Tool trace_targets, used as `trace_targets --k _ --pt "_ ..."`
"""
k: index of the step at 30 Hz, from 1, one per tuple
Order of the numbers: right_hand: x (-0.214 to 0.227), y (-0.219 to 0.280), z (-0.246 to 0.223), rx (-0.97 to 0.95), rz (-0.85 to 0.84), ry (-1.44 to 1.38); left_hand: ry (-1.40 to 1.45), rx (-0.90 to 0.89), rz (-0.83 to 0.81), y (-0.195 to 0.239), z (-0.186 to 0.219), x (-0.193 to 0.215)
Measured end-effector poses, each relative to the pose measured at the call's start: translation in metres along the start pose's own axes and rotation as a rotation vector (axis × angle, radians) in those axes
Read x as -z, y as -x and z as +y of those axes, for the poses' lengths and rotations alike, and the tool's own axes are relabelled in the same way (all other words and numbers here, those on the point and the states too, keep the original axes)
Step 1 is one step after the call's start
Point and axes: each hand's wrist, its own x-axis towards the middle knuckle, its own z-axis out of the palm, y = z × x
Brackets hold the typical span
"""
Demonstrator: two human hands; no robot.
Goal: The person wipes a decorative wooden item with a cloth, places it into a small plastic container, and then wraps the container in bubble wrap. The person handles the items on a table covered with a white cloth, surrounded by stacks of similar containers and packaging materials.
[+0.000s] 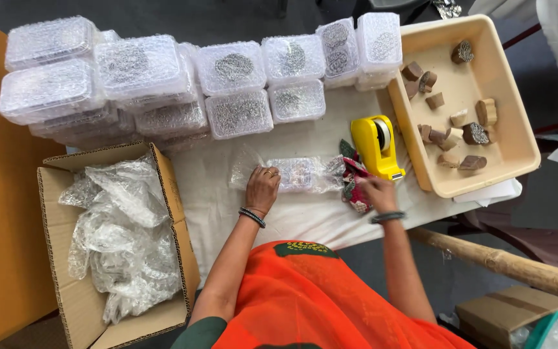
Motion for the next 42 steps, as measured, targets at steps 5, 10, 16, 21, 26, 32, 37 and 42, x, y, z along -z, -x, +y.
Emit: trace_targets --k 5,10,16,21,26,32,37,42 --pt "-0.138 -0.021 -0.029 0.088 -0.281 -0.151 0.019 0.015 -0.018 -0.003 0.003 0.006" --pt "-0.191 -0.016 -0.051 0.022 -0.147 0.035 -0.003 0.028 -0.014 -0.001 0.002 0.003" --pt "-0.204 -0.010 -0.062 0.188 0.094 0.514 -0.015 0.032 -0.011 0.000 0.003 0.003" --pt "-0.201 -0.010 -0.074 0.076 0.079 0.611 -0.029 0.041 -0.017 -0.003 0.005 0.002" --pt "-0.202 -0.009 -0.075 -0.022 0.098 0.516 -0.059 0.058 -0.022 -0.002 0.007 0.002" --pt "-0.200 -0.015 -0.071 0.002 0.117 0.553 -0.053 0.058 0.006 -0.001 0.005 -0.005" --pt "-0.199 -0.023 -0.054 -0.030 0.076 0.525 -0.054 0.059 0.002 -0.002 0.007 0.000" --pt "-0.187 0.006 -0.067 -0.044 0.031 0.448 -0.060 0.060 -0.001 -0.003 0.009 0.002"
